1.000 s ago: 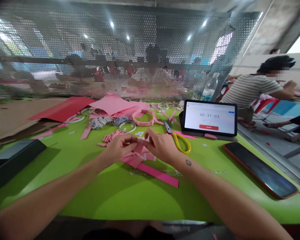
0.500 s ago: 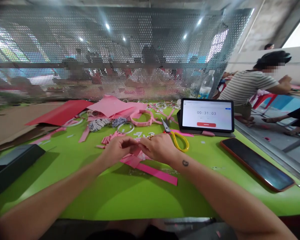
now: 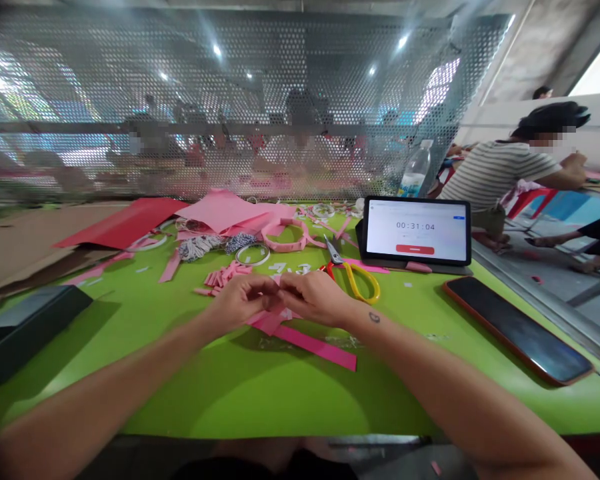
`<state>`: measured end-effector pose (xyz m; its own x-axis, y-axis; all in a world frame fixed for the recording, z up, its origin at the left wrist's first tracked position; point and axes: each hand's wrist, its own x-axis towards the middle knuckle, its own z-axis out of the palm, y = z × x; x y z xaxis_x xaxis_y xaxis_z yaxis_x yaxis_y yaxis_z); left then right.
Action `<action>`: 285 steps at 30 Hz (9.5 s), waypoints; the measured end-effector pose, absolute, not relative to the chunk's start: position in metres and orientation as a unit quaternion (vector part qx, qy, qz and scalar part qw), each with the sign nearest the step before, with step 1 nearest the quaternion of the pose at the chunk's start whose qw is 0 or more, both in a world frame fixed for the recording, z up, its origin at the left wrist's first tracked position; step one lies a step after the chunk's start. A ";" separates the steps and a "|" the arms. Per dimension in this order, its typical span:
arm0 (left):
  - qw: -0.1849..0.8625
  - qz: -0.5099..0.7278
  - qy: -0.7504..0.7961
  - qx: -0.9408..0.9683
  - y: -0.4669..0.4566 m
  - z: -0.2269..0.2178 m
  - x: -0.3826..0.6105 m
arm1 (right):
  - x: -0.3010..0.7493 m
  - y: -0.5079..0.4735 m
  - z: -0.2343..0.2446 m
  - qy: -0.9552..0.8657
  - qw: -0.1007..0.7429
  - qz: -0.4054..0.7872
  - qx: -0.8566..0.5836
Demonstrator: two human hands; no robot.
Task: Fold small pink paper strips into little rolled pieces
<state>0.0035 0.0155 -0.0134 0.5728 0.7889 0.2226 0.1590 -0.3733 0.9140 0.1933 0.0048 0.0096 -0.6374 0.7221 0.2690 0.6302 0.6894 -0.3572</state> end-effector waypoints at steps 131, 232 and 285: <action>0.736 0.392 0.285 0.473 0.007 -0.011 0.008 | 0.191 0.006 -0.003 -0.816 0.356 0.128 -0.438; 0.087 0.152 0.535 0.826 0.067 0.023 -0.071 | 0.215 0.035 -0.012 -0.841 0.206 -0.008 -0.501; 0.504 0.396 0.361 0.678 0.019 -0.012 0.006 | 0.188 0.008 0.000 -0.753 0.364 0.359 -0.414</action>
<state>0.0056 0.0191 -0.0115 0.4266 0.8878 0.1728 0.0904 -0.2319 0.9685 0.1876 0.0077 0.0001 -0.3928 0.8846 0.2514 0.3614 0.3999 -0.8423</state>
